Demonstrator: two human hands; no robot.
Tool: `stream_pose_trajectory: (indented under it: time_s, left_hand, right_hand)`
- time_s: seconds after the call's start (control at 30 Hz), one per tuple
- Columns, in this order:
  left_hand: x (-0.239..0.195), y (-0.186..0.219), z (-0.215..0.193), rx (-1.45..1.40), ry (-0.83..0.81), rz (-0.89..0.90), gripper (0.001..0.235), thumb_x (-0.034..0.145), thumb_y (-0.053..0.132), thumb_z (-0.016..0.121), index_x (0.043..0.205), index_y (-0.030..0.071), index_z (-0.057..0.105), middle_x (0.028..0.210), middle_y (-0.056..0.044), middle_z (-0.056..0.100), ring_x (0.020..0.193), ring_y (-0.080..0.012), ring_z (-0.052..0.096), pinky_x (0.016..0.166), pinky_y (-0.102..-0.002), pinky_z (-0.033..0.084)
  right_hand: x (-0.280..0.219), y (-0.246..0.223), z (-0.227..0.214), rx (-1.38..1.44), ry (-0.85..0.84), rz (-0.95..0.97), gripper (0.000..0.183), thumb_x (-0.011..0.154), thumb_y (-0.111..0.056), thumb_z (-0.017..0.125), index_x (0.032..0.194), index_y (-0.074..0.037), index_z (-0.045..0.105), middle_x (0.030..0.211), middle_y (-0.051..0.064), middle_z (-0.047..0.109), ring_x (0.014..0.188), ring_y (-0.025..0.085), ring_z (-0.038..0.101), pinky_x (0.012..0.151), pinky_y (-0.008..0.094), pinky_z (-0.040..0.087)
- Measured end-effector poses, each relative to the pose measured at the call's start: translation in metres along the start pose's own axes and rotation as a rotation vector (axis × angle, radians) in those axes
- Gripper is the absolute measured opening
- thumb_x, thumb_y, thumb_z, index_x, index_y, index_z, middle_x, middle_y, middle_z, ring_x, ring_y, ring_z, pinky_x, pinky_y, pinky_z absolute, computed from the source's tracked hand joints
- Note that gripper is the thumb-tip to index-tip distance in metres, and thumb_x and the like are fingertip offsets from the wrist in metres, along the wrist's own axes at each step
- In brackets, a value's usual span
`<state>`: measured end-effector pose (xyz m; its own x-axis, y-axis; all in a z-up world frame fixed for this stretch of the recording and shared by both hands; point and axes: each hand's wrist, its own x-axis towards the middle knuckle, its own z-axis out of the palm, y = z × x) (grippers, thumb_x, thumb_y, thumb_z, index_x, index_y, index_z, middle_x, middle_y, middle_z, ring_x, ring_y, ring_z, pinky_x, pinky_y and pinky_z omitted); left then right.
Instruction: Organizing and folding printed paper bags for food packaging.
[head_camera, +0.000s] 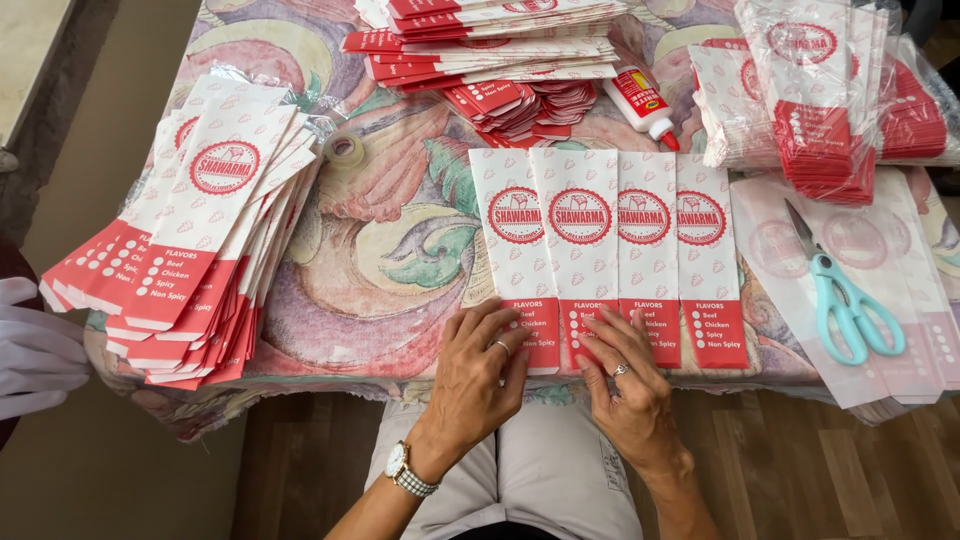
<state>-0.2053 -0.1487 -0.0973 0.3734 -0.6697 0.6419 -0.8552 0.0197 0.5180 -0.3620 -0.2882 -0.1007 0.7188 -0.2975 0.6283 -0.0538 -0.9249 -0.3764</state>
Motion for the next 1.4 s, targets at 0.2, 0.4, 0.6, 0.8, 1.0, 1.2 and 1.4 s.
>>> stream_pose_trajectory:
  time_s: [0.2, 0.4, 0.6, 0.8, 1.0, 1.2, 1.4]
  left_hand:
    - [-0.002, 0.002, 0.002, -0.004, -0.016, 0.007, 0.017, 0.095, 0.007, 0.066, 0.111, 0.003, 0.067, 0.119, -0.016, 0.069, 0.122, -0.0404, 0.061, 0.096, -0.051, 0.048]
    - [-0.010, 0.006, -0.011, -0.116, 0.034, 0.070, 0.018, 0.095, 0.005, 0.074, 0.109, 0.003, 0.063, 0.120, -0.014, 0.066, 0.116, -0.0346, 0.063, 0.089, -0.046, 0.047]
    - [-0.019, -0.001, -0.004, -0.141, -0.013, 0.135, 0.018, 0.094, 0.003, 0.075, 0.110, -0.002, 0.071, 0.114, -0.016, 0.072, 0.114, -0.0352, 0.068, 0.101, -0.050, 0.051]
    - [-0.014, 0.003, -0.004, -0.139, 0.019, 0.107, 0.009, 0.094, 0.003, 0.074, 0.102, 0.002, 0.072, 0.112, -0.012, 0.073, 0.112, -0.0329, 0.069, 0.102, -0.050, 0.050]
    - [-0.015, 0.007, 0.002, -0.146, 0.043, -0.051, 0.002, 0.090, 0.005, 0.076, 0.092, 0.005, 0.075, 0.105, -0.009, 0.075, 0.109, -0.0269, 0.069, 0.103, -0.045, 0.046]
    - [-0.013, 0.012, 0.006, -0.157, 0.062, -0.189, 0.008, 0.087, 0.008, 0.078, 0.081, 0.009, 0.071, 0.099, -0.003, 0.077, 0.107, -0.0221, 0.071, 0.096, -0.040, 0.043]
    - [-0.009, 0.020, 0.005, -0.130, 0.070, -0.239, 0.016, 0.085, 0.003, 0.073, 0.098, 0.009, 0.067, 0.099, -0.002, 0.074, 0.108, -0.0199, 0.070, 0.095, -0.037, 0.040]
  right_hand:
    - [-0.002, -0.001, -0.003, -0.022, 0.000, -0.005, 0.023, 0.096, -0.004, 0.068, 0.118, 0.003, 0.069, 0.135, 0.019, 0.065, 0.133, 0.037, 0.060, 0.124, 0.058, 0.038]
    - [0.014, -0.011, -0.005, 0.135, -0.014, -0.139, 0.024, 0.091, 0.002, 0.073, 0.114, 0.006, 0.069, 0.129, 0.019, 0.064, 0.126, 0.038, 0.064, 0.122, 0.063, 0.040]
    - [0.018, -0.006, -0.002, 0.209, -0.119, -0.235, 0.017, 0.089, 0.003, 0.074, 0.104, 0.007, 0.068, 0.113, 0.018, 0.069, 0.117, 0.036, 0.068, 0.116, 0.063, 0.045]
    - [0.021, -0.009, -0.001, 0.242, -0.112, -0.185, 0.011, 0.089, 0.004, 0.074, 0.099, 0.004, 0.070, 0.106, 0.015, 0.070, 0.111, 0.033, 0.070, 0.117, 0.062, 0.043]
    - [0.022, -0.010, 0.006, 0.288, -0.062, -0.003, 0.003, 0.087, 0.002, 0.074, 0.085, 0.001, 0.072, 0.097, 0.012, 0.073, 0.103, 0.026, 0.073, 0.119, 0.054, 0.042]
    - [0.023, -0.010, 0.008, 0.316, -0.065, 0.110, 0.011, 0.081, 0.002, 0.081, 0.084, -0.003, 0.072, 0.097, 0.010, 0.074, 0.101, 0.024, 0.073, 0.121, 0.052, 0.041]
    - [0.023, -0.012, 0.008, 0.308, -0.077, 0.197, 0.017, 0.076, 0.003, 0.084, 0.084, -0.004, 0.072, 0.095, 0.010, 0.075, 0.099, 0.021, 0.073, 0.121, 0.049, 0.041]
